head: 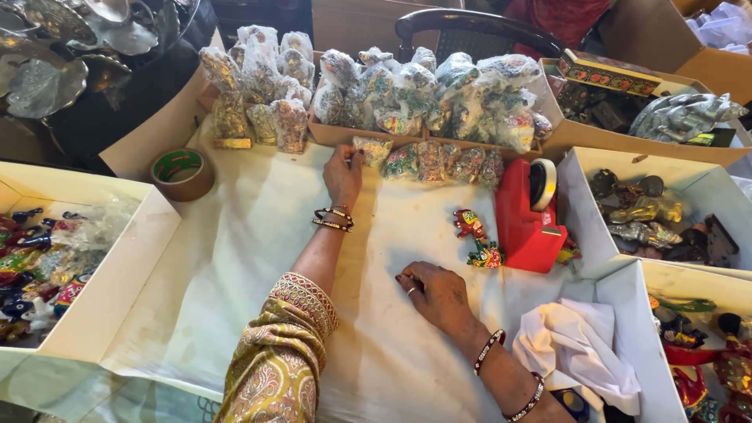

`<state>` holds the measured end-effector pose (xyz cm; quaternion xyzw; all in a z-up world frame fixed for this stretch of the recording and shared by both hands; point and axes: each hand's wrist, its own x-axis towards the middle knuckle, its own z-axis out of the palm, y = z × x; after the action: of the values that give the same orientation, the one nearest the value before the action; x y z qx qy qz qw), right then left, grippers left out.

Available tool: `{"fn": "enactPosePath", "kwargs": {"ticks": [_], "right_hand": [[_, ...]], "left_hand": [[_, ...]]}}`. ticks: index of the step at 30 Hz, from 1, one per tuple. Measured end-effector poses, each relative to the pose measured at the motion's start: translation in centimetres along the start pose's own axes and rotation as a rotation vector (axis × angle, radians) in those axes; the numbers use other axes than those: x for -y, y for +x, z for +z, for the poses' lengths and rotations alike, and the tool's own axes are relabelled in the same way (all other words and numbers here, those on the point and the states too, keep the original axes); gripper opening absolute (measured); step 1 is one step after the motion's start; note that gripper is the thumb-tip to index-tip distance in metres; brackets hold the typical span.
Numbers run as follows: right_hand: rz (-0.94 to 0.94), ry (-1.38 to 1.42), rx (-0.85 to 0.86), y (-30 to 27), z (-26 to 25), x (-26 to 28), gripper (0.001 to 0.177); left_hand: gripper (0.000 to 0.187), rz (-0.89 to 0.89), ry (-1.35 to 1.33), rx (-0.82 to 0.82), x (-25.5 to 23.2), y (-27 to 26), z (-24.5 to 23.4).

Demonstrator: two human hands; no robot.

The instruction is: Packaging small colorful figurines into plastic bags and sealing them with tape.

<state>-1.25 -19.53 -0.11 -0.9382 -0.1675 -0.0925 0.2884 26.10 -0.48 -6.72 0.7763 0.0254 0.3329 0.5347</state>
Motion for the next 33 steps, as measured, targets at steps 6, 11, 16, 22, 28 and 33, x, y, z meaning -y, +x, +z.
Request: {"fn": "enactPosePath", "kwargs": {"ticks": [6,11,16,22,28,33], "right_hand": [[-0.01,-0.018,-0.004,0.0,0.3,-0.3,0.015],[-0.018,-0.024,-0.014,-0.1,0.5,-0.6,0.016],[-0.013,-0.014,-0.026,0.0,0.4,-0.4,0.016],[-0.045,-0.004,-0.033,-0.2,0.2,-0.6,0.015],[-0.058,0.032,-0.046,-0.4,-0.1,-0.3,0.015],[-0.095,0.027,-0.057,-0.6,0.0,-0.5,0.013]], "left_hand": [[0.021,-0.036,0.02,0.041,-0.9,0.0,-0.5],[0.02,-0.005,0.207,0.076,-1.4,-0.3,-0.6],[0.025,-0.02,0.239,0.09,-2.0,-0.2,-0.8],[0.067,-0.032,0.159,0.179,2.6,1.4,-0.3],[0.08,-0.195,-0.057,0.414,-0.7,-0.9,-3.7],[0.102,0.279,0.151,0.542,0.6,-5.0,-4.4]]}}
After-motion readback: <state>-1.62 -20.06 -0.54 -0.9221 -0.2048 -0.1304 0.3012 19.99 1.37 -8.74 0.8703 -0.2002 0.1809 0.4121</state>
